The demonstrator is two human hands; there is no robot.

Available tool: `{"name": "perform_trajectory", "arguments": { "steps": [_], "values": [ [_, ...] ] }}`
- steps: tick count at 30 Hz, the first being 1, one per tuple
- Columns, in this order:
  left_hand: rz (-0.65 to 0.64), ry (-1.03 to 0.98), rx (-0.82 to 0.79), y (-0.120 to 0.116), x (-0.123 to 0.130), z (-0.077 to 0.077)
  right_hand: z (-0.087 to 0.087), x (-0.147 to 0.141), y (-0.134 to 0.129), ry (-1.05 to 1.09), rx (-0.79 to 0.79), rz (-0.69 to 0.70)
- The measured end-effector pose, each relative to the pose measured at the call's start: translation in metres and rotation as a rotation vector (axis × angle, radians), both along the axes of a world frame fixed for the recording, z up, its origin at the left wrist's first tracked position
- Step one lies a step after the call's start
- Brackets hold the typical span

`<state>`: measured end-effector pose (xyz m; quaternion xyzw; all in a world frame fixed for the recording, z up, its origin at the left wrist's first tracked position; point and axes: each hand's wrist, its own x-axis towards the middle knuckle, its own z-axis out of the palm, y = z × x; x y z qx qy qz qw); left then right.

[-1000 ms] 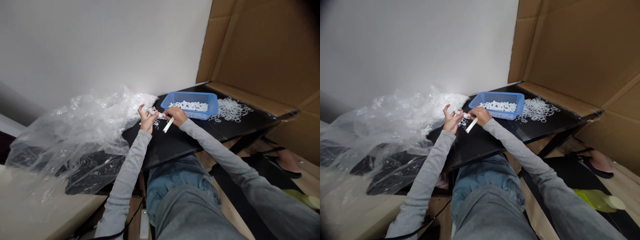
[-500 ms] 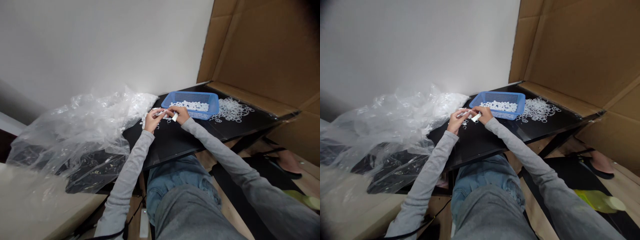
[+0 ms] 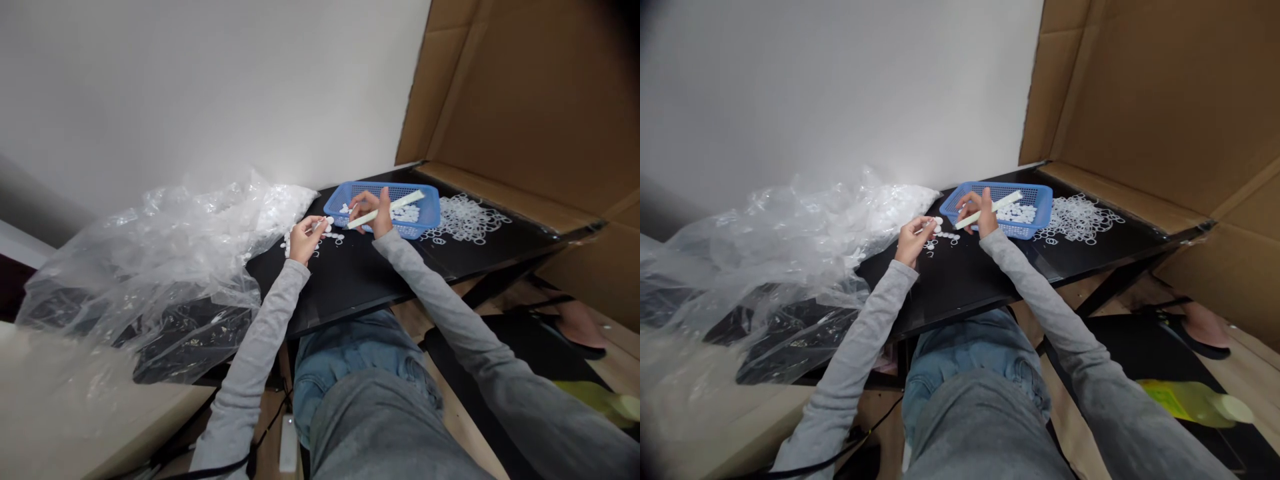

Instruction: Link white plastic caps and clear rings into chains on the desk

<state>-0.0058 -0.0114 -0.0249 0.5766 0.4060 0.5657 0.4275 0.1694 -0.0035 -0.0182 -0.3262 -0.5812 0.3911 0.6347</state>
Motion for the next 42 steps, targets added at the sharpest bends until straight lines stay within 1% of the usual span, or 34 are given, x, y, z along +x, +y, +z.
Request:
{"name": "perform_trajectory", "arguments": {
  "steps": [2, 4, 7, 10, 13, 18, 20, 26, 30, 32, 34, 38, 40, 42],
  "values": [
    [-0.011, -0.022, -0.046, -0.001, 0.0, 0.001, 0.002, 0.002, 0.0, -0.008, -0.112, 0.141],
    [-0.014, -0.035, -0.07, -0.002, 0.0, 0.003, 0.004, 0.001, -0.001, 0.029, -0.147, 0.175],
    [-0.011, -0.022, -0.088, -0.003, 0.001, 0.005, 0.004, -0.002, -0.002, 0.045, -0.087, 0.127],
    [-0.024, -0.008, -0.1, -0.003, 0.001, 0.006, 0.002, -0.003, -0.001, -0.038, 0.02, 0.07],
    [-0.027, -0.006, -0.097, -0.002, 0.0, 0.004, 0.0, -0.002, -0.001, -0.084, 0.056, 0.032],
    [-0.042, 0.032, -0.068, -0.001, -0.002, 0.002, -0.002, -0.004, 0.0, -0.058, -0.008, 0.088],
    [-0.04, 0.037, -0.056, 0.0, -0.002, 0.001, -0.002, -0.005, 0.0, -0.05, -0.011, 0.093],
    [-0.038, 0.042, -0.038, 0.001, -0.001, -0.001, -0.004, -0.005, 0.001, -0.073, 0.024, 0.102],
    [-0.049, 0.093, 0.022, 0.001, -0.002, -0.002, -0.009, -0.004, 0.004, -0.131, 0.105, 0.106],
    [-0.056, 0.125, 0.062, 0.001, -0.003, -0.002, -0.011, -0.004, 0.004, -0.18, 0.168, 0.079],
    [-0.071, 0.15, 0.069, 0.001, -0.003, -0.002, -0.012, -0.005, 0.001, -0.26, 0.228, 0.004],
    [-0.164, 0.162, -0.027, 0.0, -0.001, 0.0, -0.011, -0.008, -0.004, -0.464, 0.308, -0.179],
    [-0.217, 0.142, -0.082, -0.001, 0.0, 0.001, -0.011, -0.009, -0.004, -0.489, 0.329, -0.234],
    [-0.232, 0.117, -0.109, -0.002, 0.0, 0.002, -0.011, -0.007, -0.003, -0.455, 0.331, -0.263]
  ]
}}
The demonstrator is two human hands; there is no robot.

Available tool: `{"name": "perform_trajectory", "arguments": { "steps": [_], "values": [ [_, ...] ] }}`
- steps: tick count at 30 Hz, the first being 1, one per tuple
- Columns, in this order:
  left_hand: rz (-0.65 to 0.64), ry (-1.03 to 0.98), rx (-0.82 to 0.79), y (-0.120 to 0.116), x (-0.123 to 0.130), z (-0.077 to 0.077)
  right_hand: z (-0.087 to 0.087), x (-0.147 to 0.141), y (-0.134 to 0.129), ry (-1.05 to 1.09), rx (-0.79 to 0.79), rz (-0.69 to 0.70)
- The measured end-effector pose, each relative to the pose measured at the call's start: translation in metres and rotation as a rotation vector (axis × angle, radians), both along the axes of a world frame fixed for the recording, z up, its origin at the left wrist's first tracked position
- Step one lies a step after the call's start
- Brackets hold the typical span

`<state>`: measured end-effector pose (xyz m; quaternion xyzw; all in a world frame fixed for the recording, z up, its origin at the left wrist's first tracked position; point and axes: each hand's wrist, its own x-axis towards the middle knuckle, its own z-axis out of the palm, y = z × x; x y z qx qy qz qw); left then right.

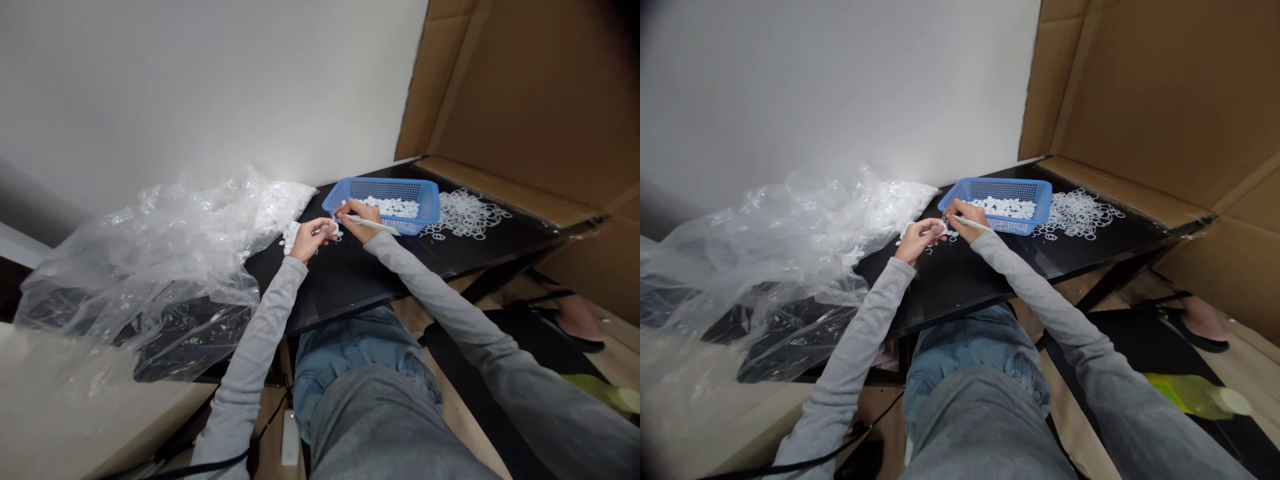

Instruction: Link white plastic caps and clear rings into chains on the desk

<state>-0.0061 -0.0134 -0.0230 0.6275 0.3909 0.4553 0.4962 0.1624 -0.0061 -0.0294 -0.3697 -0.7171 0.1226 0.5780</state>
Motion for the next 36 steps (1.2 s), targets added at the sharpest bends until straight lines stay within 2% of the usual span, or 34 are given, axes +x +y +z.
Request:
{"name": "perform_trajectory", "arguments": {
  "steps": [7, 9, 14, 18, 21, 26, 30, 33, 36],
  "values": [
    [0.098, -0.047, -0.036, -0.002, -0.001, 0.002, 0.006, 0.005, -0.002, 0.299, -0.109, 0.162],
    [0.096, -0.039, -0.049, -0.003, -0.001, 0.003, 0.006, 0.003, -0.004, 0.249, -0.07, 0.174],
    [0.053, -0.061, -0.081, -0.004, 0.0, 0.002, 0.003, 0.0, -0.004, -0.045, 0.03, 0.178],
    [0.019, -0.117, -0.126, -0.003, -0.002, 0.001, 0.002, 0.002, -0.001, 0.018, -0.002, 0.245],
    [0.005, -0.168, -0.116, -0.003, -0.002, 0.0, 0.003, 0.005, 0.0, 0.113, -0.064, 0.277],
    [0.019, -0.141, -0.055, -0.003, -0.001, -0.002, 0.001, 0.007, 0.004, 0.283, -0.167, 0.277],
    [0.031, -0.16, -0.072, -0.002, 0.001, -0.002, -0.004, 0.008, 0.01, 0.307, -0.291, 0.365],
    [0.039, -0.117, -0.055, -0.001, 0.001, -0.002, -0.004, 0.009, 0.013, 0.365, -0.386, 0.406],
    [0.078, -0.036, 0.007, 0.001, 0.0, -0.003, -0.001, 0.011, 0.016, 0.506, -0.49, 0.381]
  ]
}}
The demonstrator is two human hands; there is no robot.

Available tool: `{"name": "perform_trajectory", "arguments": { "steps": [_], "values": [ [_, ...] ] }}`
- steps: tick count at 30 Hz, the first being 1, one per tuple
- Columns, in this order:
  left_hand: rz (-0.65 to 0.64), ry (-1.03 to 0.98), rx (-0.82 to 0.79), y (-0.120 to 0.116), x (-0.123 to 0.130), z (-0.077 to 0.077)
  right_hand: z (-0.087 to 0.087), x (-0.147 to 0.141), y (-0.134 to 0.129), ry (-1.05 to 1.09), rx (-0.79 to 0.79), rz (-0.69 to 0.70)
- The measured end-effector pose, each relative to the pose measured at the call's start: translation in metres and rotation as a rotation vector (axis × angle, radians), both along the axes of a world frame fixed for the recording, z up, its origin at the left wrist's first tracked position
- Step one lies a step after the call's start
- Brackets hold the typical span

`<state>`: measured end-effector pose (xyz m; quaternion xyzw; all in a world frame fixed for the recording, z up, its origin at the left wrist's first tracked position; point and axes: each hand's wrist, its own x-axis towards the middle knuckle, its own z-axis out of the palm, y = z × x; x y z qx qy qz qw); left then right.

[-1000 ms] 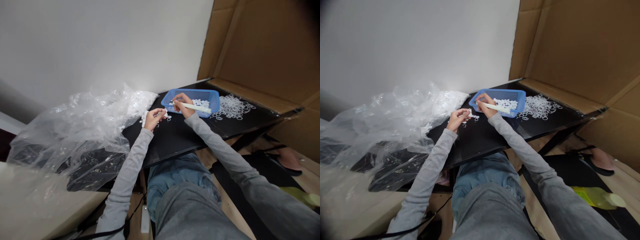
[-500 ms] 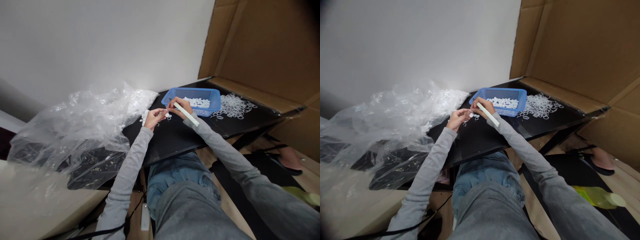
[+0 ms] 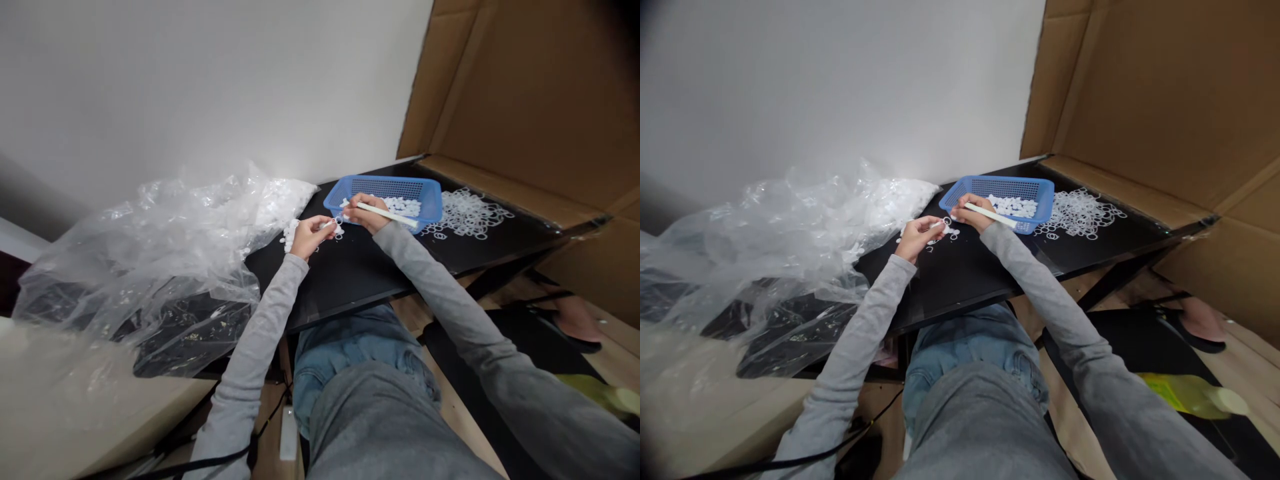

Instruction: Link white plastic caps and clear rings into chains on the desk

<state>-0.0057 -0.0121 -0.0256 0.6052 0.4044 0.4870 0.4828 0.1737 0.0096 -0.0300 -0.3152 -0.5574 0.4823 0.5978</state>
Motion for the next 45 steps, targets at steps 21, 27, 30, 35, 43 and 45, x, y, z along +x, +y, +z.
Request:
{"name": "perform_trajectory", "arguments": {
  "steps": [21, 27, 30, 35, 43, 45],
  "values": [
    [0.041, -0.186, 0.021, 0.002, -0.005, 0.001, 0.005, -0.008, -0.008, -0.05, 0.024, 0.051],
    [0.05, -0.205, 0.0, 0.001, -0.004, 0.002, 0.004, -0.006, -0.007, -0.107, 0.111, -0.012],
    [0.044, -0.193, 0.006, 0.001, -0.004, 0.001, 0.0, -0.006, -0.005, -0.111, 0.117, -0.025],
    [0.03, -0.188, 0.028, 0.002, -0.004, 0.0, -0.004, -0.007, -0.003, -0.085, 0.087, 0.026],
    [0.012, -0.192, 0.063, 0.001, -0.004, -0.001, 0.0, -0.01, -0.007, -0.036, 0.029, 0.036],
    [0.013, -0.195, 0.059, 0.001, -0.004, 0.0, 0.002, -0.009, -0.009, -0.031, 0.016, 0.041]
  ]
}}
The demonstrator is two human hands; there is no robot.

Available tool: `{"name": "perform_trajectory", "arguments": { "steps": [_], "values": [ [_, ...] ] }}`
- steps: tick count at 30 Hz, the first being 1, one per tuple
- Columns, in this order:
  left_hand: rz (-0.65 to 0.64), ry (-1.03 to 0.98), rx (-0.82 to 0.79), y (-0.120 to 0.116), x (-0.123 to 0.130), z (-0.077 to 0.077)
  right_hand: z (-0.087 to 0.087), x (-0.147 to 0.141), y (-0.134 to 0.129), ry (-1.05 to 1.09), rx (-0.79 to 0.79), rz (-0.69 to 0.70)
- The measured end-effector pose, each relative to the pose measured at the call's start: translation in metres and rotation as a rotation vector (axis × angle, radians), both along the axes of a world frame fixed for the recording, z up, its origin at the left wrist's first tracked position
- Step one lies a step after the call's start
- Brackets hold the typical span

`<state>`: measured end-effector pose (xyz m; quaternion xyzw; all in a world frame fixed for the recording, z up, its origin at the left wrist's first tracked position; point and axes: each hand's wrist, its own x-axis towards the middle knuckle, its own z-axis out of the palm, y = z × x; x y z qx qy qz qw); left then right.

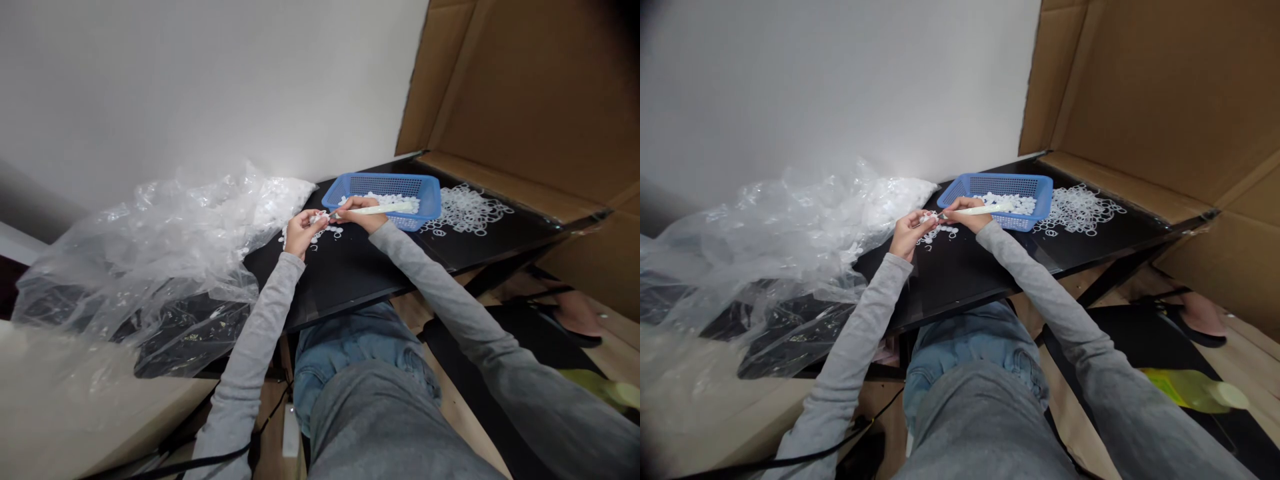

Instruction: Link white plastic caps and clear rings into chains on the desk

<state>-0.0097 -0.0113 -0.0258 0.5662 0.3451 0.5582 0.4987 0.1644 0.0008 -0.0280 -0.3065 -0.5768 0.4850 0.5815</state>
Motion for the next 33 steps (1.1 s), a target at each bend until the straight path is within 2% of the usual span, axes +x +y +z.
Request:
{"name": "perform_trajectory", "arguments": {
  "steps": [6, 11, 17, 22, 25, 29, 33],
  "values": [
    [0.002, 0.006, -0.011, -0.001, 0.0, 0.001, -0.001, 0.002, 0.001, -0.009, 0.015, 0.011],
    [-0.009, -0.013, -0.026, 0.002, 0.0, -0.001, -0.005, 0.001, 0.003, -0.076, 0.123, -0.066],
    [-0.017, 0.043, 0.013, 0.0, 0.001, 0.0, -0.007, -0.004, -0.001, -0.243, 0.258, -0.263],
    [-0.15, 0.046, 0.006, -0.008, 0.004, 0.008, -0.01, -0.003, -0.001, -0.316, 0.345, -0.414],
    [-0.176, 0.011, -0.044, -0.009, 0.004, 0.011, -0.008, -0.001, 0.003, -0.255, 0.29, -0.371],
    [-0.096, -0.022, -0.121, -0.007, 0.004, 0.011, 0.0, 0.003, 0.006, -0.071, 0.223, -0.258],
    [-0.048, -0.012, -0.19, -0.006, 0.003, 0.009, 0.005, 0.002, -0.001, -0.027, 0.335, -0.294]
  ]
}}
